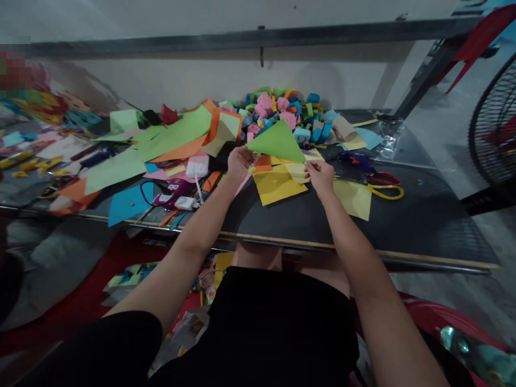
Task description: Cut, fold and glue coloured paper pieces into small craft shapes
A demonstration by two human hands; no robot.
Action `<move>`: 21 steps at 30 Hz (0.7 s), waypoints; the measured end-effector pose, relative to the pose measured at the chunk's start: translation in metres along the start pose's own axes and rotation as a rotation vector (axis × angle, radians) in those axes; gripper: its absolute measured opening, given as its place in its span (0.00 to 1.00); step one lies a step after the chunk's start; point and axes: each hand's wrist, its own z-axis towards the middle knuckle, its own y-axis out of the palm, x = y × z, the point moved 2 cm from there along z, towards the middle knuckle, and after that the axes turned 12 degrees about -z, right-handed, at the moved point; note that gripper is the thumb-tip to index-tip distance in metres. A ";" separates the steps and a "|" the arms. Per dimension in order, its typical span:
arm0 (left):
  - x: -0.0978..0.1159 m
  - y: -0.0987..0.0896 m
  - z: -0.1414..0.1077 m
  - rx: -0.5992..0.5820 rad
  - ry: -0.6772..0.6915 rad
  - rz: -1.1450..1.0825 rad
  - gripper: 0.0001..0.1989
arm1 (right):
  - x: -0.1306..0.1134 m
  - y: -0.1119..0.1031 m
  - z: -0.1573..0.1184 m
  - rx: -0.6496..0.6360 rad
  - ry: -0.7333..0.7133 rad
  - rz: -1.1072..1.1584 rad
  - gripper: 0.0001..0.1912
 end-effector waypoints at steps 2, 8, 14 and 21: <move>0.000 0.001 -0.001 -0.007 -0.008 0.002 0.16 | -0.001 0.000 0.000 0.014 -0.008 0.002 0.18; 0.000 0.003 -0.008 -0.084 -0.002 0.063 0.17 | -0.007 -0.005 -0.001 0.113 -0.040 0.054 0.15; -0.007 0.005 -0.015 -0.304 -0.150 0.171 0.15 | -0.008 -0.010 0.003 0.126 -0.065 0.008 0.15; -0.007 0.004 -0.009 -0.234 -0.003 0.245 0.17 | -0.007 -0.011 0.007 0.155 -0.115 0.010 0.15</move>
